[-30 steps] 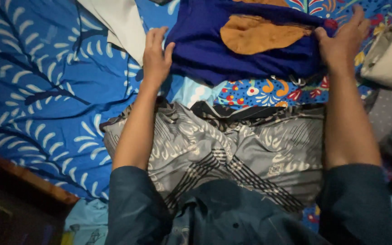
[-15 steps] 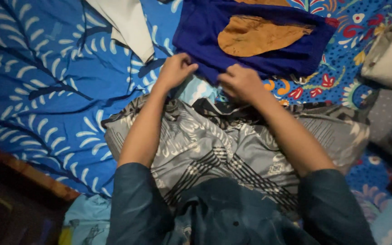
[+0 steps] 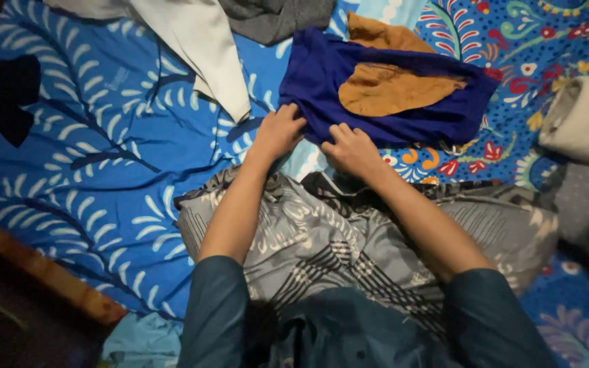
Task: Fold a selection of clean clothes and textiles neatly on a bed.
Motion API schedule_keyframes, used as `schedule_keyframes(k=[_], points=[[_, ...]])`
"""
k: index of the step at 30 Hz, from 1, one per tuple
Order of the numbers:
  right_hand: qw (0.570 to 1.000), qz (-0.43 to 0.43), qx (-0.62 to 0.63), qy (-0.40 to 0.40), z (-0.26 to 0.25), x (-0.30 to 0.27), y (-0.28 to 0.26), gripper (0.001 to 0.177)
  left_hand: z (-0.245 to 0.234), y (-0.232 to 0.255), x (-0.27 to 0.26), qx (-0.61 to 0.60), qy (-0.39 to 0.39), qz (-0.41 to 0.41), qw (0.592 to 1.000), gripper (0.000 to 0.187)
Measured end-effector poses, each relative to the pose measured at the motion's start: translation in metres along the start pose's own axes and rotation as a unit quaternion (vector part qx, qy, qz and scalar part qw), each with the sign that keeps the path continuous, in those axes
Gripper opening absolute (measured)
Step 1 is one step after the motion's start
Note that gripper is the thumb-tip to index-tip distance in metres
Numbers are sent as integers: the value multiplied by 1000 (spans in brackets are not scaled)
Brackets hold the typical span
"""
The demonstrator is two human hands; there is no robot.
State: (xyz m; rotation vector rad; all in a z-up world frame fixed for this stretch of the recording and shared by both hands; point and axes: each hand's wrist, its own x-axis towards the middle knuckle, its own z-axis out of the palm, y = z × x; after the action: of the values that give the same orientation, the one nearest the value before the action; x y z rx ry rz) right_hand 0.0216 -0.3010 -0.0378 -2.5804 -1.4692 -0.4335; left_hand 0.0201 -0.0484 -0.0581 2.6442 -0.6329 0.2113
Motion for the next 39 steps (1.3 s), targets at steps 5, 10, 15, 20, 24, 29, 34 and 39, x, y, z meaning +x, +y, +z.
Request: schedule_keyframes(k=[5, 10, 15, 20, 24, 29, 34, 39], points=[[998, 2, 49, -35, 5, -4, -5, 22, 11, -18, -9, 97, -5, 65, 993, 18], [984, -13, 145, -101, -6, -8, -12, 29, -7, -11, -22, 146, -116, 56, 981, 16], [940, -2, 264, -216, -28, -8, -31, 26, -20, 6, -44, 38, -397, -34, 917, 18], [806, 35, 483, -341, -38, -15, -31, 25, -72, 49, -29, -54, -547, -81, 832, 20], [827, 44, 533, -170, -33, -25, 29, 22, -50, 7, -5, -110, -395, -8, 912, 20], [927, 264, 264, 21, -53, -32, 131, 17, -58, -21, 57, -56, -80, -58, 993, 16], [941, 297, 162, 31, -37, -69, 205, 22, -6, -53, 87, -3, -38, -102, 994, 21], [844, 456, 239, -149, -12, -101, 244, 30, 6, -52, 95, 15, -124, -148, 981, 19]])
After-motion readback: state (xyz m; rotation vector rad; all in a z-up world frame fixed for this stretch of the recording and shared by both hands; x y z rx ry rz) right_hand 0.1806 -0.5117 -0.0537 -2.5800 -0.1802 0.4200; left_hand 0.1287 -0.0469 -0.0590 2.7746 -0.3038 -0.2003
